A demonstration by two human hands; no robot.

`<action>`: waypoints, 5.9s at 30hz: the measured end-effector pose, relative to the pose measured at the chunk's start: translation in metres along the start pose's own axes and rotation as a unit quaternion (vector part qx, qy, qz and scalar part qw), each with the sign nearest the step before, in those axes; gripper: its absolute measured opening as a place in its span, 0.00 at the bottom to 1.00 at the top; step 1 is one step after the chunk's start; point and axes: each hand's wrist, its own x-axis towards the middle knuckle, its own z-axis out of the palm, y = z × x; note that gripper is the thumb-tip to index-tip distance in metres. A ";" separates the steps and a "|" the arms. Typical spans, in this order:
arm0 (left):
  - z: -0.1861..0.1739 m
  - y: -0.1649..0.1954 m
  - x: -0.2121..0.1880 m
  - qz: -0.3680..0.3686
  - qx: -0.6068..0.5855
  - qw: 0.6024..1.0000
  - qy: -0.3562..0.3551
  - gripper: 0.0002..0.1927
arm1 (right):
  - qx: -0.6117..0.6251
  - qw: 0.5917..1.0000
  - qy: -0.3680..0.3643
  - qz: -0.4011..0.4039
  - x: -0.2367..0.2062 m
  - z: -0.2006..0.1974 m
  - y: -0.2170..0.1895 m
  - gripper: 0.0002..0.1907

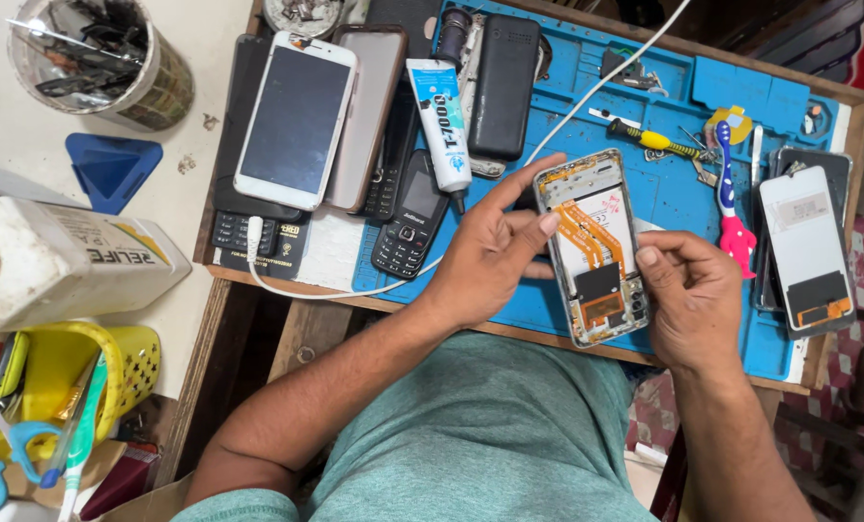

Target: The person cleans the interior frame of a disassembled smartphone using a toothbrush and a small metal tool. They remove debris from the frame edges and corners, then place the cleaned frame onto the phone's internal components.

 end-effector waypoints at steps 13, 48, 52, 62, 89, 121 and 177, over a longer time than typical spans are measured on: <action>-0.004 0.012 0.007 0.026 0.196 0.979 0.038 0.26 | -0.394 0.905 0.109 -0.117 -0.026 -0.090 -0.033 0.04; 0.036 -0.016 0.038 0.055 0.449 0.891 -0.035 0.21 | -0.401 0.883 -0.055 -0.236 0.004 -0.018 -0.029 0.09; 0.038 -0.015 0.039 -0.008 0.454 0.891 -0.030 0.23 | -0.433 0.866 -0.061 -0.241 0.007 -0.018 -0.026 0.07; 0.040 -0.009 0.040 0.035 0.463 0.884 -0.056 0.22 | -0.550 0.795 -0.163 -0.198 0.024 -0.013 -0.033 0.09; -0.039 0.095 0.004 0.185 0.043 0.976 0.107 0.23 | -0.652 0.680 -0.037 -0.335 0.092 -0.064 -0.048 0.07; -0.039 0.061 0.018 0.022 -0.059 0.997 -0.039 0.25 | -0.131 0.973 -0.078 -0.171 0.104 -0.079 -0.023 0.09; 0.020 0.017 0.038 -0.096 0.273 0.952 -0.100 0.31 | -0.528 0.820 0.145 -0.164 0.043 -0.138 -0.034 0.16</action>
